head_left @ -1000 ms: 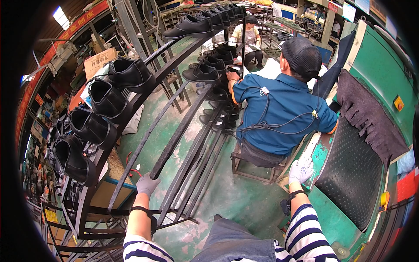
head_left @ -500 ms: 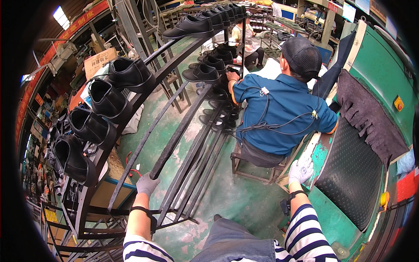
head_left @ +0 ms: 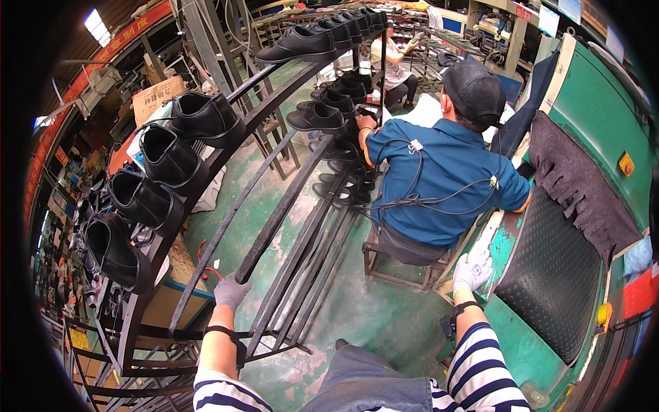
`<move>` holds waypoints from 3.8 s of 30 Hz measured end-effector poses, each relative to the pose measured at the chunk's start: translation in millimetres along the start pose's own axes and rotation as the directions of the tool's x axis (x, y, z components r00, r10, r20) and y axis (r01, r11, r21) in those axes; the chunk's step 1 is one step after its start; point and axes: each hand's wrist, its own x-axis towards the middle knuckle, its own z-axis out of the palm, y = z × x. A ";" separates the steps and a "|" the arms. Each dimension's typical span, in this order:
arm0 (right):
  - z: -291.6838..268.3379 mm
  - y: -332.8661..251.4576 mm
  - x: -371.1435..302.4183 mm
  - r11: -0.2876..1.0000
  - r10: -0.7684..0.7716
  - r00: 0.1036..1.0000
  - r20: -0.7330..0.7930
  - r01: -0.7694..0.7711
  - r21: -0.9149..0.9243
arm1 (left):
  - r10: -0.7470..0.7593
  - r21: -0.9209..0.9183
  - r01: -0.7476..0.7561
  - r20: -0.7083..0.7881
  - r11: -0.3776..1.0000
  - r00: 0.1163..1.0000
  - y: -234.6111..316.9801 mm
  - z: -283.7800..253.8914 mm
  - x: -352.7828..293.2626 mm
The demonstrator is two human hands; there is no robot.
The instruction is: Observe and assist with shoe production on an assembly line involving machinery and racks.
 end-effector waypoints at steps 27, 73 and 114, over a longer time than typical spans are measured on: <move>0.4 -1.0 0.9 1.000 0.017 0.998 0.060 -0.017 0.003 | -0.004 -0.005 0.004 0.008 1.000 1.000 0.9 -1.8 -1.1; -2.9 -0.3 -0.1 0.999 0.035 0.999 0.021 -0.035 0.011 | -0.004 -0.001 0.004 -0.005 1.000 1.000 4.0 -1.5 -3.0; -6.0 -1.8 -2.6 0.994 0.050 0.999 -0.007 -0.049 0.102 | -0.012 0.043 0.013 -0.036 0.999 0.999 -1.0 2.2 -1.5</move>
